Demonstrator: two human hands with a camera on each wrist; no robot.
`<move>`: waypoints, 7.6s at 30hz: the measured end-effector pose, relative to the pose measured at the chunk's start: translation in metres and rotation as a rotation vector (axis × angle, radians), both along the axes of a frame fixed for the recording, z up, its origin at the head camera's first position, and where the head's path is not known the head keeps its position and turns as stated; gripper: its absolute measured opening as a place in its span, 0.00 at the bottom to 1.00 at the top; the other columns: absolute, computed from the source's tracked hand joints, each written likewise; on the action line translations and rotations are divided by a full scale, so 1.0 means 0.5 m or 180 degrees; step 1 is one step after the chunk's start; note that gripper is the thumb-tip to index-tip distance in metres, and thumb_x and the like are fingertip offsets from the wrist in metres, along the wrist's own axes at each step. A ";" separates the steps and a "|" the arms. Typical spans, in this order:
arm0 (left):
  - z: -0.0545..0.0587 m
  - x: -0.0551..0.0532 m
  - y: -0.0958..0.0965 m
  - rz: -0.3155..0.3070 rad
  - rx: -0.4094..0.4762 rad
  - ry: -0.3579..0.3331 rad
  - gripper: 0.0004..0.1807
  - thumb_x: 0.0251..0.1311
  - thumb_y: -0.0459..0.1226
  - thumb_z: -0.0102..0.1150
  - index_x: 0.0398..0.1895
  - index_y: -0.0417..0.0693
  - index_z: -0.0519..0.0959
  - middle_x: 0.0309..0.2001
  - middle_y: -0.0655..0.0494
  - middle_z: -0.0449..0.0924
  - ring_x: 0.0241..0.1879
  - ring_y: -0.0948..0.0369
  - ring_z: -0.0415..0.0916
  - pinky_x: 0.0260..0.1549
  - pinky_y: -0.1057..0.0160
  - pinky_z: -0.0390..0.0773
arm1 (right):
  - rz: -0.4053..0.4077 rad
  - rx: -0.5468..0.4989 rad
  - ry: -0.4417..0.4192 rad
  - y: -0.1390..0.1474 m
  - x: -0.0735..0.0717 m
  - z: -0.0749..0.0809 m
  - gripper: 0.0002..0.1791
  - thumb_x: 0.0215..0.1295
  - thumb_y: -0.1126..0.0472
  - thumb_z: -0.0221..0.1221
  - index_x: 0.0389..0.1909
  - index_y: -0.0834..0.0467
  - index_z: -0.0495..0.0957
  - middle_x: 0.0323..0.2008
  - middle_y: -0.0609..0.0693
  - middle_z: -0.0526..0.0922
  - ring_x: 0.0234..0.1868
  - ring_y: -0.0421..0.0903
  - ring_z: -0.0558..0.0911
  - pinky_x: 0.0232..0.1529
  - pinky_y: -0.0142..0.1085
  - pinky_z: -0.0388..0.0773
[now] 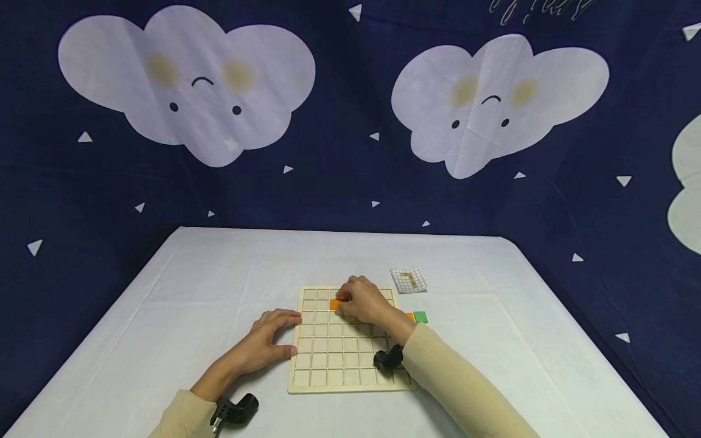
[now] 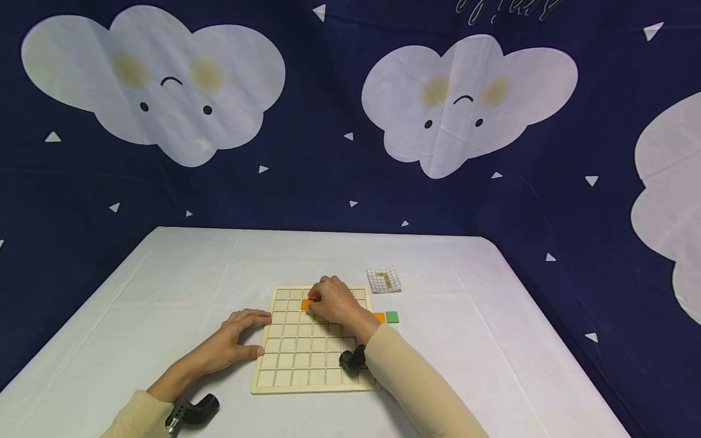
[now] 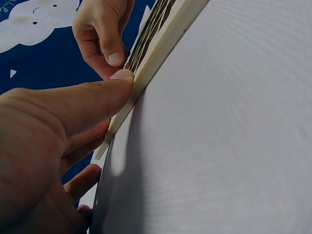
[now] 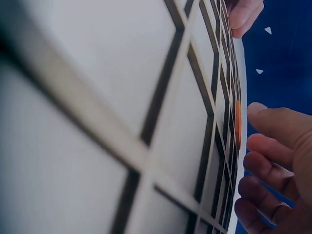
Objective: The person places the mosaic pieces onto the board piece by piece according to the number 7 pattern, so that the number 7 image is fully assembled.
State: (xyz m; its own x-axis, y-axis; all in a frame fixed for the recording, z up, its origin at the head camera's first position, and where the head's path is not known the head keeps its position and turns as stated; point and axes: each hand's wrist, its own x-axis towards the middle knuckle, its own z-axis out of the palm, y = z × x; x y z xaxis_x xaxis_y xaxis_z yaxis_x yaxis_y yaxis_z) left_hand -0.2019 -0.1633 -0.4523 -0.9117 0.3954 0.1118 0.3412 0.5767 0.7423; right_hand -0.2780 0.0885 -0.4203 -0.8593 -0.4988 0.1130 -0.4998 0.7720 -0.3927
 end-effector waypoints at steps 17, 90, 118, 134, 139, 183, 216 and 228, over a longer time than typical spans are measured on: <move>-0.002 0.001 -0.001 0.0011 -0.0008 -0.0019 0.28 0.48 0.41 0.69 0.56 0.49 0.75 0.64 0.56 0.68 0.66 0.48 0.55 0.62 0.39 0.51 | -0.0152 -0.0409 -0.0160 0.035 0.020 0.034 0.16 0.58 0.54 0.64 0.45 0.56 0.82 0.37 0.49 0.78 0.40 0.44 0.72 0.40 0.36 0.71; 0.000 0.004 0.000 0.0002 0.0040 -0.0076 0.28 0.48 0.39 0.69 0.56 0.48 0.74 0.64 0.55 0.67 0.67 0.49 0.55 0.63 0.39 0.50 | -0.0907 -0.0212 -0.0167 0.317 0.074 -0.013 0.17 0.51 0.56 0.67 0.44 0.55 0.82 0.36 0.46 0.78 0.37 0.43 0.70 0.39 0.36 0.65; -0.001 0.005 0.001 -0.0002 0.0023 0.0009 0.28 0.47 0.38 0.69 0.55 0.47 0.75 0.63 0.54 0.69 0.66 0.49 0.57 0.63 0.40 0.50 | -0.0868 -0.0046 -0.0188 0.326 0.072 -0.020 0.12 0.53 0.59 0.66 0.41 0.53 0.83 0.35 0.44 0.75 0.38 0.42 0.67 0.38 0.35 0.63; -0.002 0.004 0.001 -0.0017 0.0037 -0.0001 0.28 0.48 0.38 0.69 0.56 0.46 0.75 0.63 0.54 0.68 0.67 0.48 0.56 0.64 0.39 0.49 | -0.0834 -0.0055 -0.0027 0.328 0.075 -0.026 0.10 0.53 0.59 0.66 0.38 0.53 0.83 0.32 0.42 0.75 0.36 0.41 0.66 0.36 0.33 0.62; -0.005 0.002 0.000 -0.0007 0.0038 -0.0020 0.28 0.48 0.39 0.69 0.56 0.48 0.75 0.64 0.55 0.68 0.67 0.48 0.56 0.63 0.39 0.50 | -0.0862 -0.0099 -0.0013 0.328 0.077 -0.024 0.11 0.53 0.58 0.66 0.39 0.53 0.84 0.33 0.43 0.76 0.36 0.41 0.67 0.37 0.34 0.63; -0.002 0.002 0.001 -0.0010 0.0003 0.0017 0.29 0.48 0.39 0.69 0.56 0.48 0.74 0.64 0.54 0.68 0.67 0.48 0.56 0.63 0.39 0.51 | -0.0283 -0.0571 0.0137 0.191 0.077 0.035 0.11 0.56 0.59 0.65 0.42 0.52 0.82 0.38 0.44 0.81 0.41 0.42 0.76 0.45 0.39 0.75; 0.004 0.007 0.002 -0.0029 0.0031 -0.0052 0.28 0.49 0.39 0.69 0.56 0.46 0.74 0.64 0.53 0.68 0.66 0.48 0.55 0.63 0.39 0.49 | -0.0135 -0.0530 0.0050 0.078 0.048 0.038 0.11 0.58 0.58 0.63 0.42 0.54 0.82 0.37 0.44 0.80 0.39 0.40 0.73 0.42 0.37 0.71; 0.004 0.007 0.002 -0.0024 0.0028 -0.0052 0.29 0.48 0.40 0.69 0.56 0.46 0.74 0.64 0.53 0.68 0.66 0.48 0.56 0.63 0.39 0.49 | -0.0100 -0.0385 -0.0004 0.064 0.025 0.022 0.12 0.57 0.57 0.64 0.42 0.55 0.83 0.35 0.45 0.79 0.36 0.39 0.72 0.39 0.34 0.70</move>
State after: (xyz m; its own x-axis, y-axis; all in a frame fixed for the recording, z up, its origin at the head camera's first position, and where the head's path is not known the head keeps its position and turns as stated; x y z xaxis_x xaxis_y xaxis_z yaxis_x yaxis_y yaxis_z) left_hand -0.1982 -0.1621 -0.4502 -0.9104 0.4015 0.1005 0.3333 0.5675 0.7529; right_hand -0.2656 0.1206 -0.4092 -0.8745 -0.4544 0.1695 -0.4754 0.7344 -0.4844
